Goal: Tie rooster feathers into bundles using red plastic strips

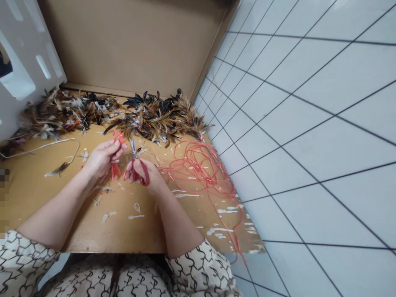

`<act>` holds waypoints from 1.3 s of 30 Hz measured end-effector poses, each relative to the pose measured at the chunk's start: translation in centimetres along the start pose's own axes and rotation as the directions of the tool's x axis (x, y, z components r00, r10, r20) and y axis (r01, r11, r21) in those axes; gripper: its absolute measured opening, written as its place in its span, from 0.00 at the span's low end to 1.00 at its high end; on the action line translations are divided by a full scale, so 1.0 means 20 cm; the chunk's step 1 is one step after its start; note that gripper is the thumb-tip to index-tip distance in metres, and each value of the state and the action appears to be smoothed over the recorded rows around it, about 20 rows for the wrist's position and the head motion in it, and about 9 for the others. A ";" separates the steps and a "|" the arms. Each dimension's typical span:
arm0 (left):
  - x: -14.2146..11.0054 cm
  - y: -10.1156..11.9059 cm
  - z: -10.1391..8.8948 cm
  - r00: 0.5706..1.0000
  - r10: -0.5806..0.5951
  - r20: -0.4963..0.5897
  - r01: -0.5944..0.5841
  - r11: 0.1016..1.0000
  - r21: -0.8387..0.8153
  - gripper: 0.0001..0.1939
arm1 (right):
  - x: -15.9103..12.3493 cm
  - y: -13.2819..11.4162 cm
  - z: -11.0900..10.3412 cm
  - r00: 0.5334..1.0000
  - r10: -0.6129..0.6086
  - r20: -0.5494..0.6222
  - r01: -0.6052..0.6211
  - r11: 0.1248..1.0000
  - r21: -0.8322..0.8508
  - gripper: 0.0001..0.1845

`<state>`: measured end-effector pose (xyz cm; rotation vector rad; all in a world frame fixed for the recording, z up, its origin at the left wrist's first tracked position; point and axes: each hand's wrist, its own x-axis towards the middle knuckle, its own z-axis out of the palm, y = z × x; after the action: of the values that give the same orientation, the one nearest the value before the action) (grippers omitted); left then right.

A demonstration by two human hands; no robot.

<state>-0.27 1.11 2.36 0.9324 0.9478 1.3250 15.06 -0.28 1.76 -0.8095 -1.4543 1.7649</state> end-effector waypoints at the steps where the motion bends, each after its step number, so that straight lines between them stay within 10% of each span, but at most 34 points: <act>1: 0.00 -0.01 0.00 1.000 0.004 0.007 -0.004 1.000 -0.003 0.14 | 0.00 0.00 0.01 1.000 0.010 0.026 -0.010 1.000 0.004 0.31; 39: -0.02 -0.04 -0.01 0.982 0.165 0.091 -0.188 0.889 0.418 0.14 | 0.00 0.01 0.02 0.993 0.090 0.072 -0.099 0.986 0.133 0.31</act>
<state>-0.22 0.60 1.53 1.4120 1.1581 1.2579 14.67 -0.53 1.71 -0.7668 -1.3388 1.9562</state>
